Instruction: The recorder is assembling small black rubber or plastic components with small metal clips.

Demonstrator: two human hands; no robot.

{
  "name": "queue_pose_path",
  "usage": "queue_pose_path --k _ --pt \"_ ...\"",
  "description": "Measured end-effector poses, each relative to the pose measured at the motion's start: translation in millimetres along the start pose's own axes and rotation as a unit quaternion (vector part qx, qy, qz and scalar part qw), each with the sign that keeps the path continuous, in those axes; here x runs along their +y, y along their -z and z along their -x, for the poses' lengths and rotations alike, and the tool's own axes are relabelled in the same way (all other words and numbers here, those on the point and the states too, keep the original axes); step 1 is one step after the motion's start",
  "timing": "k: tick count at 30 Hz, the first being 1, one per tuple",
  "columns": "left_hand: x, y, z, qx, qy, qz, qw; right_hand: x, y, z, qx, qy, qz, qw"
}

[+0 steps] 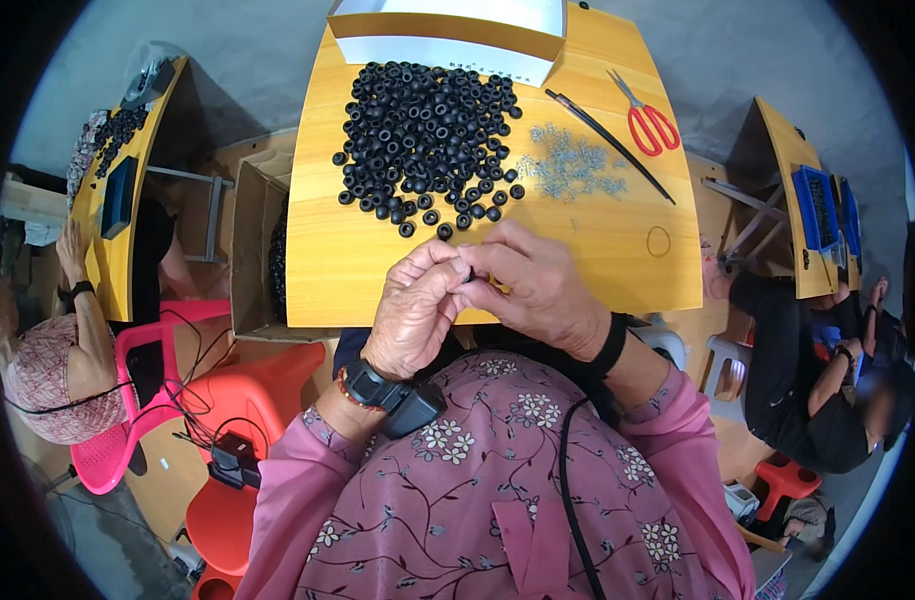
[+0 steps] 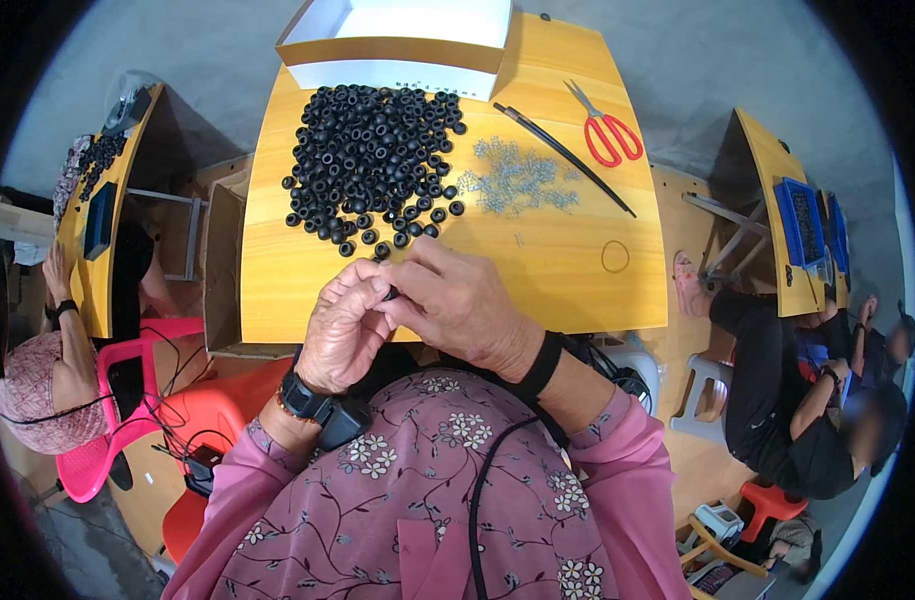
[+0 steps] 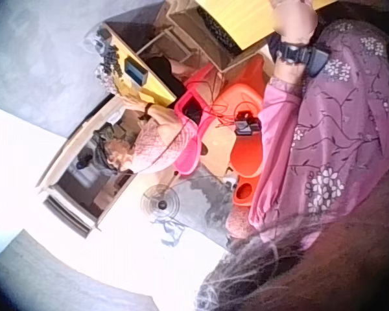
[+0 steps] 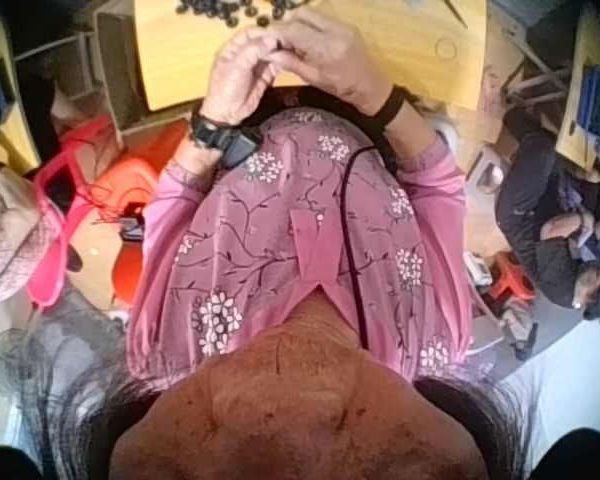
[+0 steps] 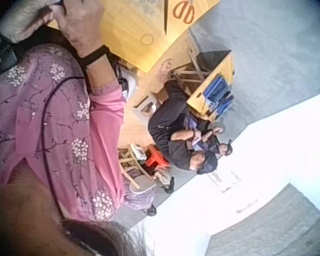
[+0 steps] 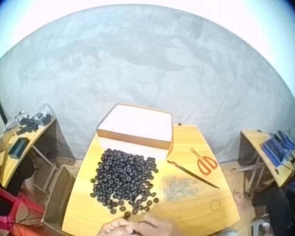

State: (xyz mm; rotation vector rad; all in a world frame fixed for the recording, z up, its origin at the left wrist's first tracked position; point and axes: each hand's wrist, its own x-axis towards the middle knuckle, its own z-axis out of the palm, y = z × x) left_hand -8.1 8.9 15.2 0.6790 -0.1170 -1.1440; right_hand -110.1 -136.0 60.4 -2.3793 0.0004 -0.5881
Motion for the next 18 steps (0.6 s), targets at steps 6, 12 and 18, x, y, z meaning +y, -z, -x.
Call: queue_pose_path --k 6,12,18 --pt "1 -5 -1 -0.021 -0.026 0.026 0.999 0 -6 0 0.034 -0.023 -0.046 0.998" --pt "-2 -1 -1 0.02 -0.045 -0.036 0.998 3 -2 2 -0.04 -0.013 0.02 0.999" --pt "8 -11 4 0.026 -0.003 -0.045 0.999 -1 4 -1 -0.023 -0.009 0.035 0.999"
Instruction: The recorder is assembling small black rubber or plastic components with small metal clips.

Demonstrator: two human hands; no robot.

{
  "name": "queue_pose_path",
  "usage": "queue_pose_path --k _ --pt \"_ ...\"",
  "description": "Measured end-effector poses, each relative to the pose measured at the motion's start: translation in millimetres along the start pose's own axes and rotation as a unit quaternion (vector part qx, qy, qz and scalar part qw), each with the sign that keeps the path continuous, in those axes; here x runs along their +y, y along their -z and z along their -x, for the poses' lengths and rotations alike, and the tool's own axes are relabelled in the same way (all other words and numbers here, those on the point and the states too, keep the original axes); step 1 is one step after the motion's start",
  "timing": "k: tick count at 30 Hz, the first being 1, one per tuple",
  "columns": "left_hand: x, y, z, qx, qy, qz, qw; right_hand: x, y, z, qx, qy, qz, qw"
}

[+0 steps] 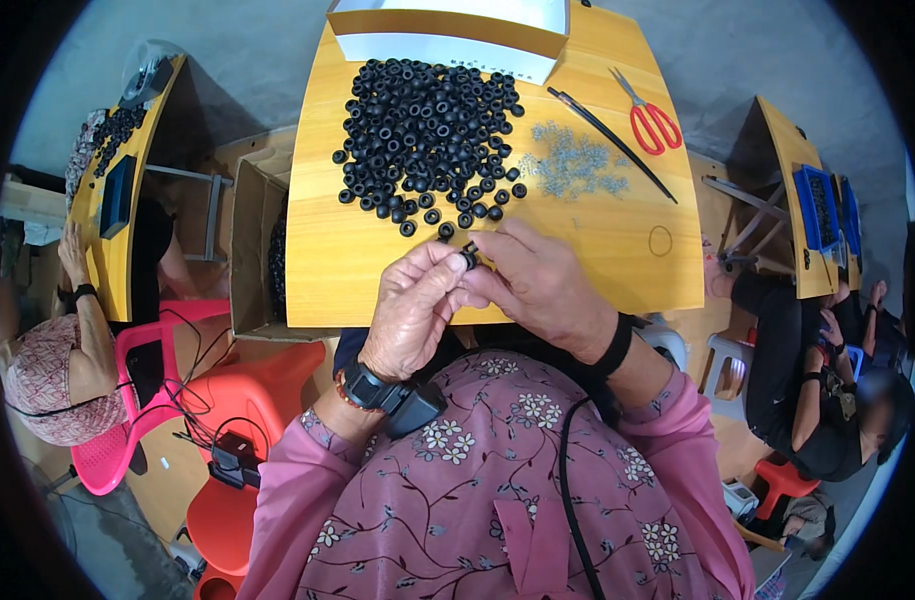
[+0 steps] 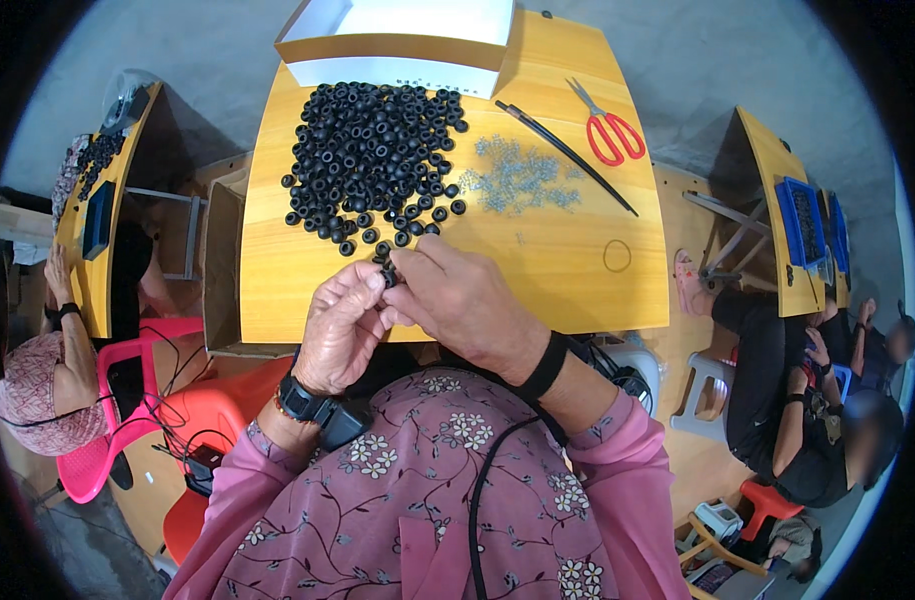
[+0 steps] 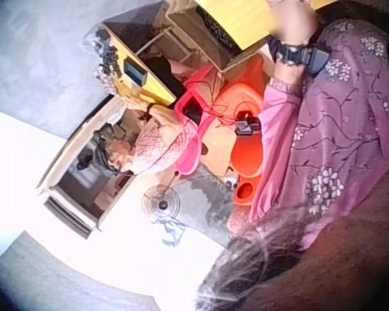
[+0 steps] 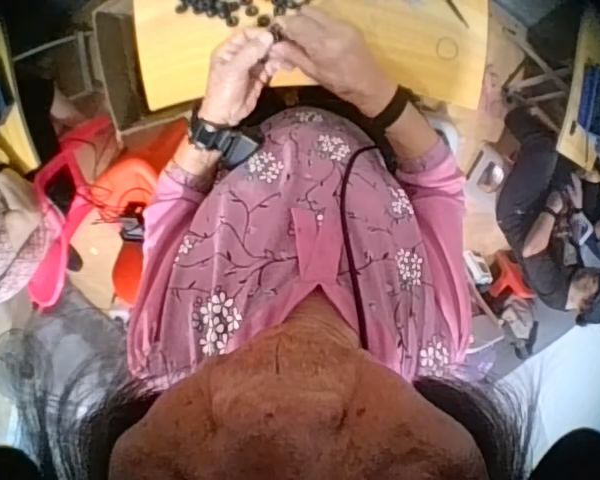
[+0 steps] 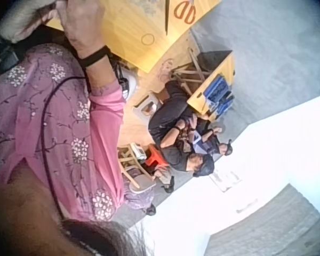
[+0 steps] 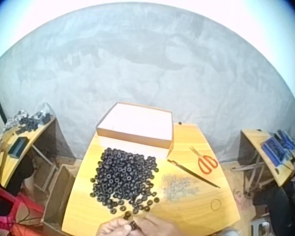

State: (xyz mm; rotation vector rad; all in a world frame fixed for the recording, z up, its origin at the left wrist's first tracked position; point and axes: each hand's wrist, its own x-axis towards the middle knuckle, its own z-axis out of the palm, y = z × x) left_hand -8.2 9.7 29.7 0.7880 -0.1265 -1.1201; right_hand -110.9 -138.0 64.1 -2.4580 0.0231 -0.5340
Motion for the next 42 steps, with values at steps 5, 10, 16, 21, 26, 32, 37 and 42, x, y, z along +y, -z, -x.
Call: queue_pose_path --k 5,10,16,21,26,32,37,42 --pt "-3 7 0 -0.011 -0.059 -0.049 0.997 0 -2 -1 0.013 0.023 0.005 1.0" --pt "7 4 1 -0.016 -0.124 -0.236 0.964 -4 4 -4 0.013 0.031 -0.015 0.999" --pt "23 -8 3 -0.058 -0.16 -0.34 0.925 -9 14 -6 0.009 0.063 0.003 0.998" --pt "37 -10 2 -0.102 -0.129 -0.365 0.916 -20 21 -8 0.008 0.063 0.016 0.998" --pt "41 -13 -5 -0.116 -0.085 -0.34 0.929 -28 18 -5 0.023 0.032 0.032 0.999" --pt "22 -11 -6 -0.078 -0.044 -0.205 0.975 -12 10 4 0.037 0.022 0.004 0.999" --pt "9 -4 -6 -0.04 -0.008 -0.132 0.99 -12 9 5 0.04 0.01 0.045 0.998" --pt "5 -10 -8 -0.062 -0.055 -0.122 0.989 -9 5 7 0.028 -0.049 -0.054 0.997"
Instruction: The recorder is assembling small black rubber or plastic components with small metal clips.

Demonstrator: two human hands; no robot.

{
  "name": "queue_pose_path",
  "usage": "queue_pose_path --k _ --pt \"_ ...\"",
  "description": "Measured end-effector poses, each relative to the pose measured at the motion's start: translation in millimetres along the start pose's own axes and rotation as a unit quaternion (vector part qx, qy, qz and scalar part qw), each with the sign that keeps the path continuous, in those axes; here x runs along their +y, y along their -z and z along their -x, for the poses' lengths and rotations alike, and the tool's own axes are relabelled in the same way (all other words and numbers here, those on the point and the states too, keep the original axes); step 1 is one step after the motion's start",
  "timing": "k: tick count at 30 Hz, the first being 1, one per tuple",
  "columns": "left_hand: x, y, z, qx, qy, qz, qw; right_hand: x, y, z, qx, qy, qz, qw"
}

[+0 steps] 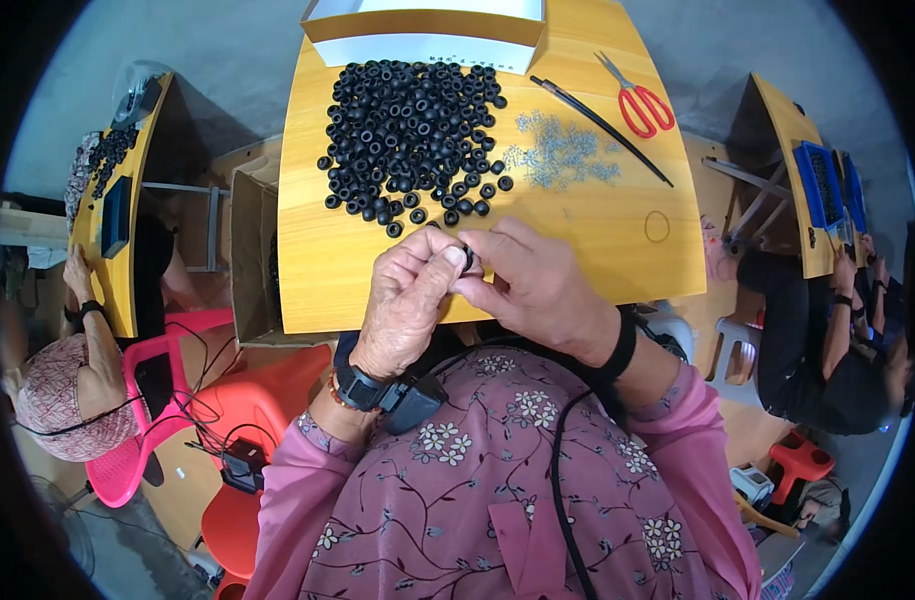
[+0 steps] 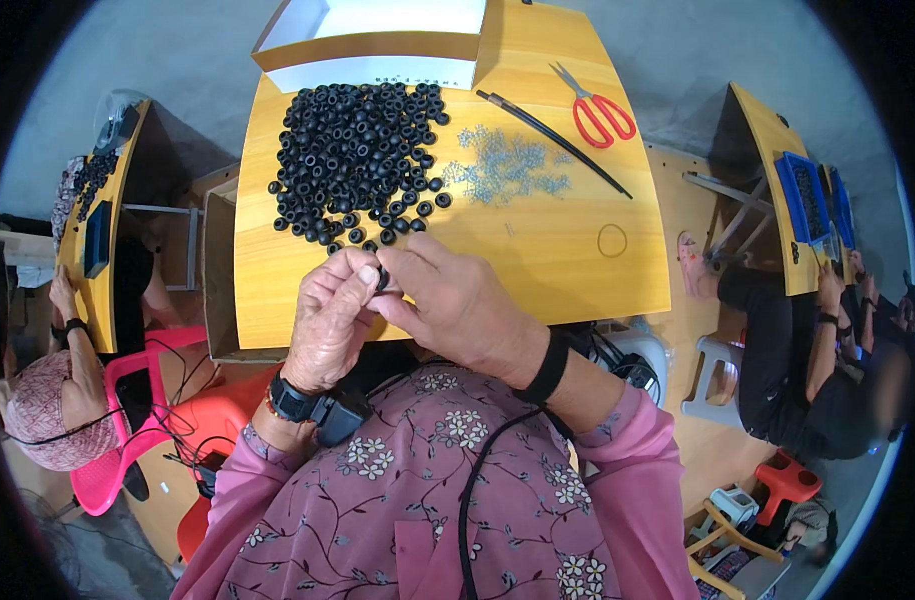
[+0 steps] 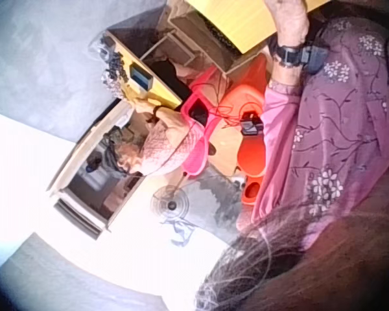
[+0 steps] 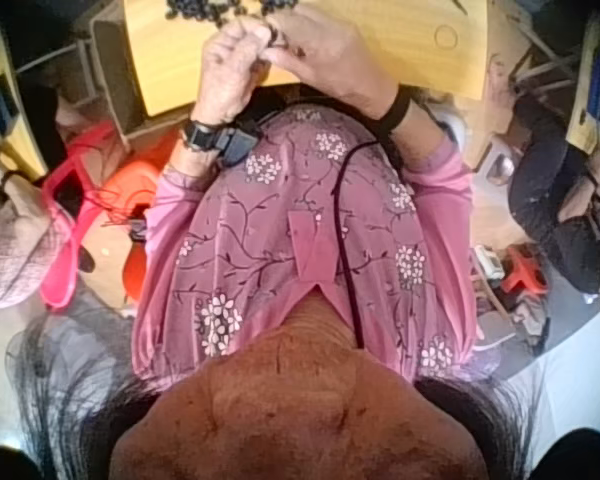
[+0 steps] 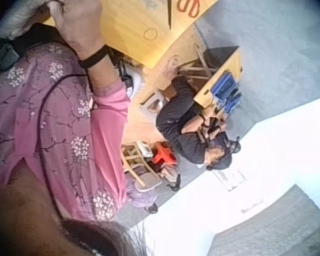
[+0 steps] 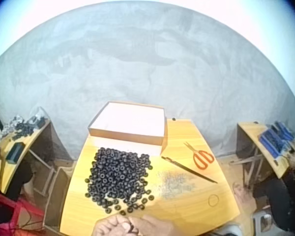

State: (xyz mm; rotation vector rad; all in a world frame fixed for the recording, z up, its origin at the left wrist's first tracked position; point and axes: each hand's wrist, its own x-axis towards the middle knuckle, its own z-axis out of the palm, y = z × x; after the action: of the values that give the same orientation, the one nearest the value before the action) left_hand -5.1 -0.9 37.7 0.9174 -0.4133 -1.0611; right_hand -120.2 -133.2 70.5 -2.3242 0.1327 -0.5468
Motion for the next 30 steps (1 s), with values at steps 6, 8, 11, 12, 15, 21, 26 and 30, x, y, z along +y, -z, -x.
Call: queue_pose_path --k 6,8,11,12,15,21,26,30 --pt "4 6 0 -0.023 0.004 -0.045 0.999 3 10 -8 -0.05 -0.04 -0.087 0.994" --pt "5 6 -1 -0.019 0.01 -0.053 0.998 4 12 -10 -0.06 -0.033 -0.075 0.995" --pt "8 11 0 -0.038 0.029 -0.03 0.998 3 14 -11 -0.081 -0.014 -0.036 0.996" --pt "11 12 0 -0.039 0.039 -0.046 0.997 3 14 -11 -0.089 -0.005 -0.02 0.996" --pt "18 13 -1 -0.045 0.063 -0.075 0.994 3 16 -12 -0.127 0.007 0.001 0.992" --pt "20 15 -4 -0.052 0.07 -0.073 0.993 -5 10 -7 -0.095 0.023 0.044 0.994" --pt "16 14 -3 -0.066 0.054 -0.091 0.992 -12 4 1 -0.054 0.029 0.068 0.996" --pt "14 11 -2 -0.073 0.026 -0.108 0.991 -3 3 4 -0.028 0.016 0.002 0.999"
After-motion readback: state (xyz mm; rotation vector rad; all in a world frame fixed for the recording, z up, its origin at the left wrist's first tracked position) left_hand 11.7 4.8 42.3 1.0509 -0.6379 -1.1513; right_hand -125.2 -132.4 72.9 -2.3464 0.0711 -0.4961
